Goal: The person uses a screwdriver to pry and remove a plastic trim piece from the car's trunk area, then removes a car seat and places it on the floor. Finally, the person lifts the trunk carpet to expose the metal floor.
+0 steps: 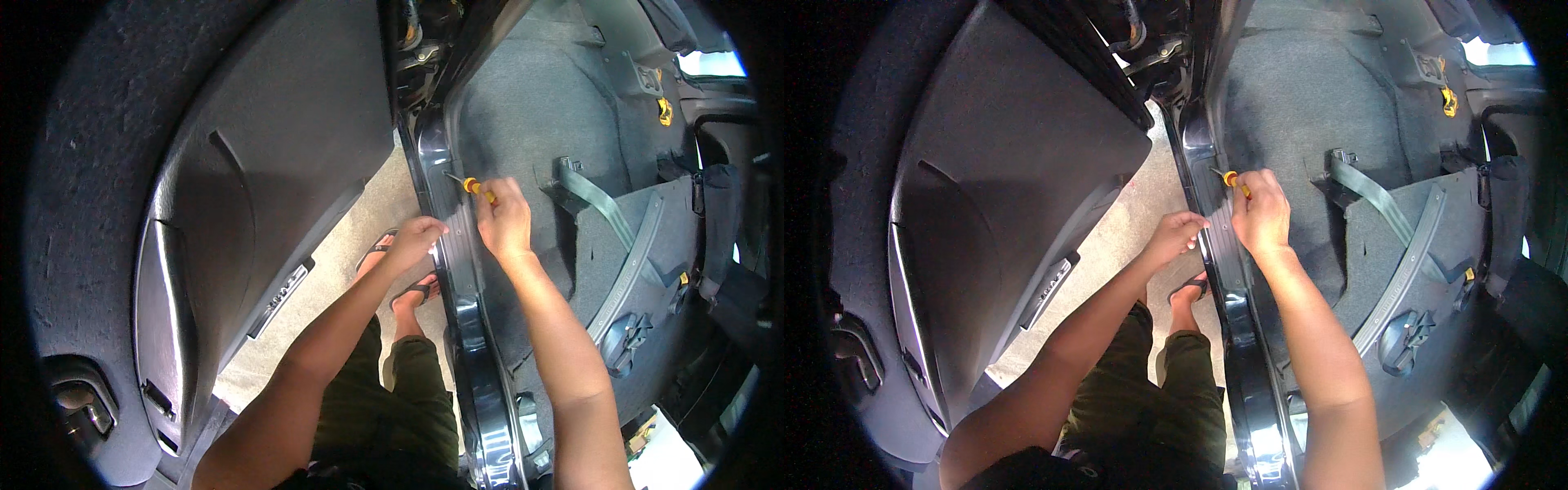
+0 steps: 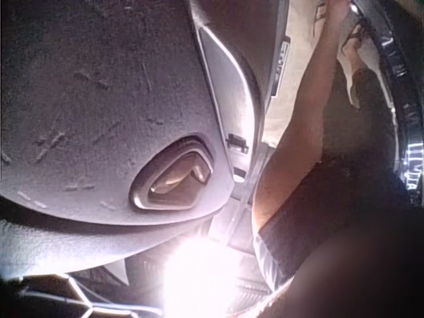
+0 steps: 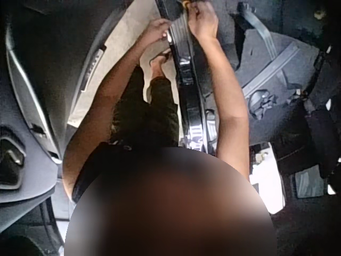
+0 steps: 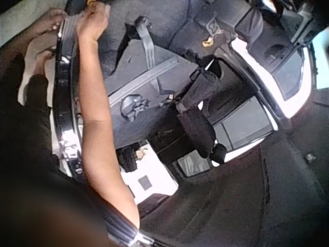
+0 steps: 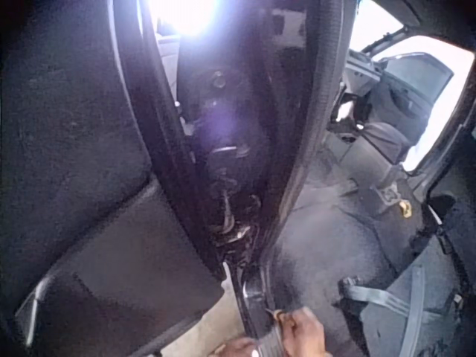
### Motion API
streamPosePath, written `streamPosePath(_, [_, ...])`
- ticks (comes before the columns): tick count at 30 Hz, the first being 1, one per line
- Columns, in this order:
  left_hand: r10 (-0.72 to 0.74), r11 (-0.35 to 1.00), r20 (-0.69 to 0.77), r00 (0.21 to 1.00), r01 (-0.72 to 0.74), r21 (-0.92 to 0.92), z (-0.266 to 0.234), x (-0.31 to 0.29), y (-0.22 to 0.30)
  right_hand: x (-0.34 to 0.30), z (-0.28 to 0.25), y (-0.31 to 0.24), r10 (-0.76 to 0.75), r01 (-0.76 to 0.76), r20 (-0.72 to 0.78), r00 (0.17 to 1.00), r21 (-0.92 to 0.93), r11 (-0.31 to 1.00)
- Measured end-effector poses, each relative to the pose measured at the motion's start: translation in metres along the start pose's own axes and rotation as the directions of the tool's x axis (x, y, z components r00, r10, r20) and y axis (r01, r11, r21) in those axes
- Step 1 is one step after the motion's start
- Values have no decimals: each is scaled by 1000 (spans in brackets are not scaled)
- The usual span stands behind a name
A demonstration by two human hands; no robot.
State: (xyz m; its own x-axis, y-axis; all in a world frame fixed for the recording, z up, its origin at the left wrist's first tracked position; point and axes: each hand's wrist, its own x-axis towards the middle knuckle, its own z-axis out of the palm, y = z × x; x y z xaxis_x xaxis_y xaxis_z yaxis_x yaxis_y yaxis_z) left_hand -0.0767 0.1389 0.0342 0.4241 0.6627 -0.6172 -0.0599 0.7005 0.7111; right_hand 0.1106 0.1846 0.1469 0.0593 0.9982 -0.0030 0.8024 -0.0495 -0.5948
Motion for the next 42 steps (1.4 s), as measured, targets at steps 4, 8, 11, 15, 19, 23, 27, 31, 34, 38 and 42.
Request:
streamPosePath(4, [-45,999,0,999,45,-1,0,3,-2,9,-6,-18,-20,45,135,991,-186,982])
streamPosePath(8, [-99,994,-29,995,98,-40,9,8,-6,41,-10,-49,136,21,345,929,-415,910])
streamPosePath(11, [-136,990,-78,988,134,-37,19,11,-12,71,-14,-68,228,101,536,813,-516,851])
streamPosePath(15, [-190,981,-113,975,183,-65,31,17,-21,93,-11,-84,185,285,660,728,-537,794])
streamPosePath(19, [-182,983,-228,956,170,-74,35,28,-29,103,-9,-87,22,579,819,573,-424,696])
streamPosePath(23, [-71,997,-253,965,75,7,28,40,-33,105,-7,-83,155,439,775,613,-497,749])
streamPosePath(27, [-46,999,-301,952,49,4,18,53,-36,107,-5,-76,236,296,698,676,-551,780])
streamPosePath(31, [149,984,-426,892,-91,153,15,63,-28,110,-3,-69,-92,841,926,366,-287,458])
streamPosePath(34, [362,873,-494,791,-102,477,15,63,-8,114,0,-66,-232,967,954,192,-143,211])
streamPosePath(38, [515,663,-357,779,-99,742,11,69,23,122,0,-64,-148,905,937,317,-252,343])
streamPosePath(42, [327,748,-375,867,6,664,7,78,30,118,1,-61,35,561,806,591,-442,700])
